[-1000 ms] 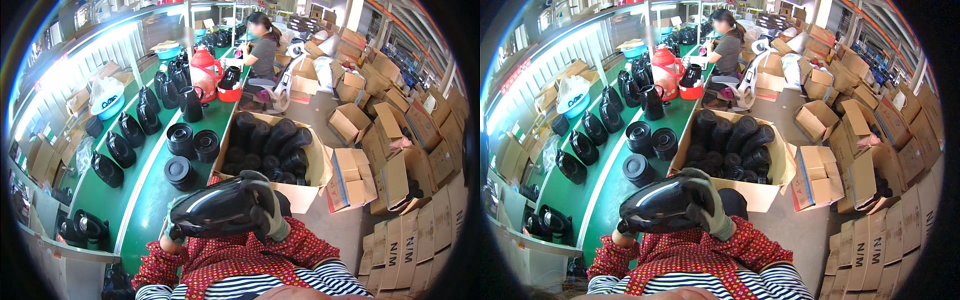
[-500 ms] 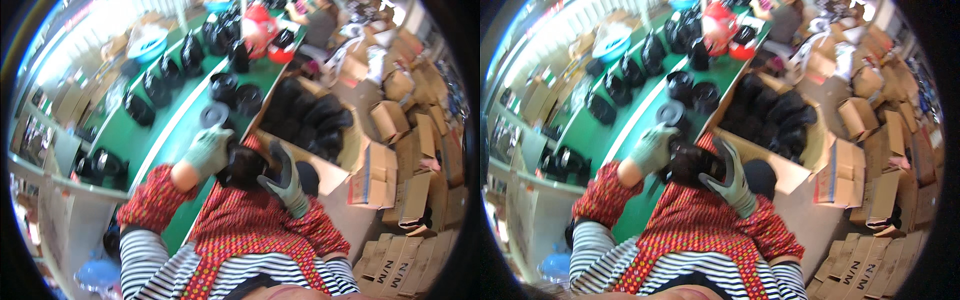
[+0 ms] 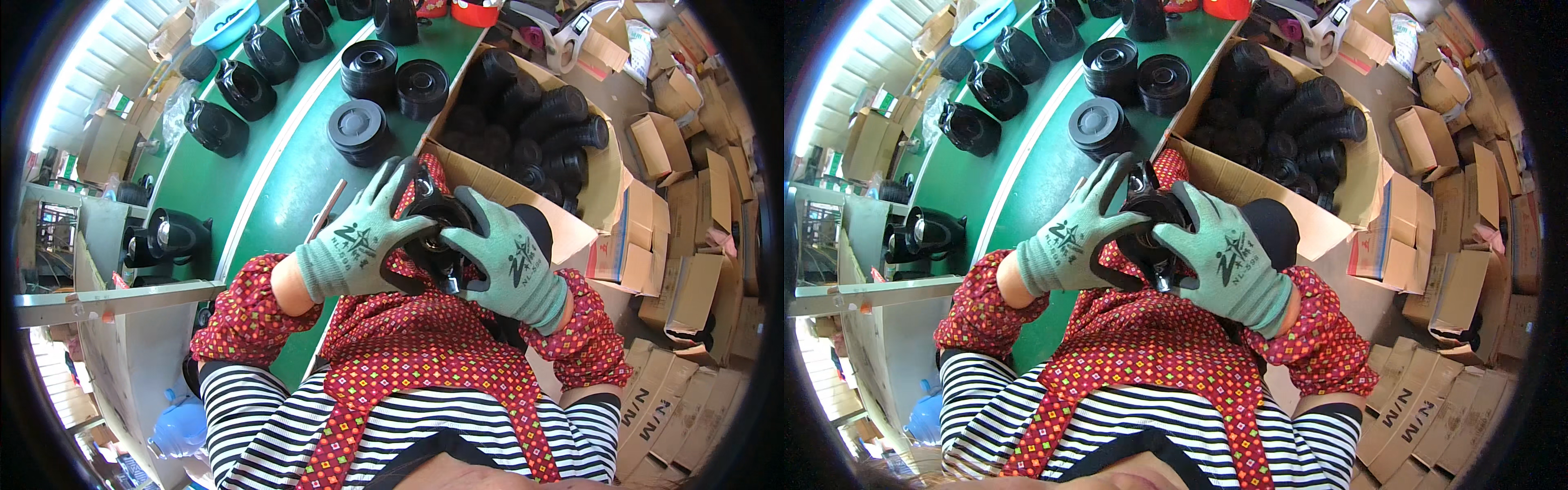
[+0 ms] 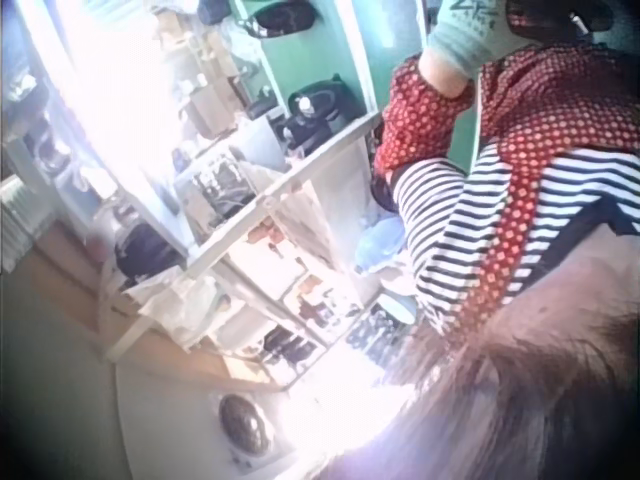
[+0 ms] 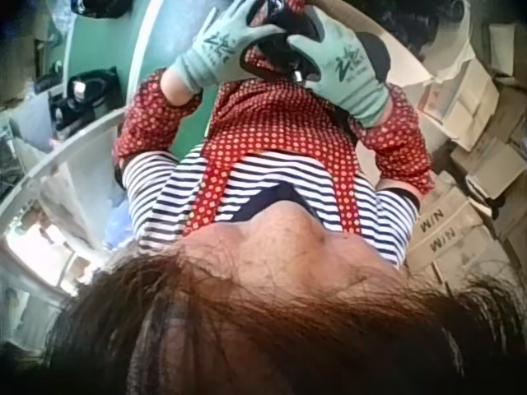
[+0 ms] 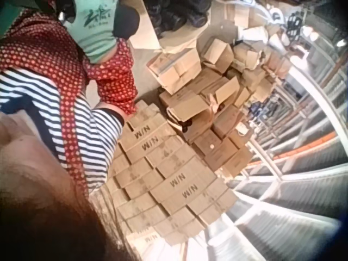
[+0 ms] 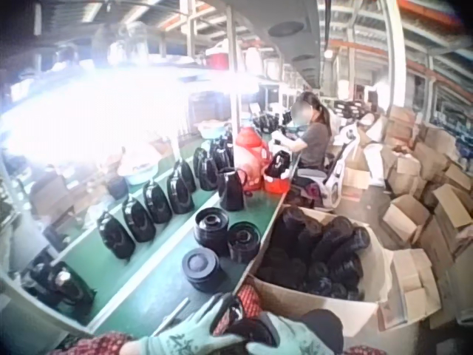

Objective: The person assembles black kettles by picking up a kettle body, inserting a metal rod into the base, and screwing on a lid. The person handles the kettles one at a time, placing completed units on a green table and retrieving new parts from a cardboard box.

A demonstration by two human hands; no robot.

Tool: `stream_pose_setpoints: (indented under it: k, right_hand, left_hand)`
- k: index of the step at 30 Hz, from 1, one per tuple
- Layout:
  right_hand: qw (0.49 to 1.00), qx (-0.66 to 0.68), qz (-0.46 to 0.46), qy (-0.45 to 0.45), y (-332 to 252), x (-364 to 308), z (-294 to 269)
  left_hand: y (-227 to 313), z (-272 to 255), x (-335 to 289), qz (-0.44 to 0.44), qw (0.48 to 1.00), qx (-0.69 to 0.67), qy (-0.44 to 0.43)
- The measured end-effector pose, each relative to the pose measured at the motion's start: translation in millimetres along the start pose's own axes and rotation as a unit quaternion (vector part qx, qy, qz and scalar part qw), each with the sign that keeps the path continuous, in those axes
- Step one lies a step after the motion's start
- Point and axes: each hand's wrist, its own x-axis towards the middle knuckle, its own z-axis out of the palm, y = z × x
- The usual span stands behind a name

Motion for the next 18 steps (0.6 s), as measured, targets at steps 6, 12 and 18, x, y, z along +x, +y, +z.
stream_pose_setpoints:
  k: [6,12,18]
  right_hand:
    - [1.000,-0.028,0.007,0.005,-1,-1,9]
    - [0.997,-0.066,0.021,-0.015,-10,1,9]
    - [0.972,0.203,0.038,0.113,6,-4,4]
  left_hand:
    - [-4,13,5,0.000,0.998,-0.069,0.006]
    - [-9,29,0,0.017,0.984,-0.171,0.047]
    - [-3,20,-5,0.011,0.975,-0.149,0.162]
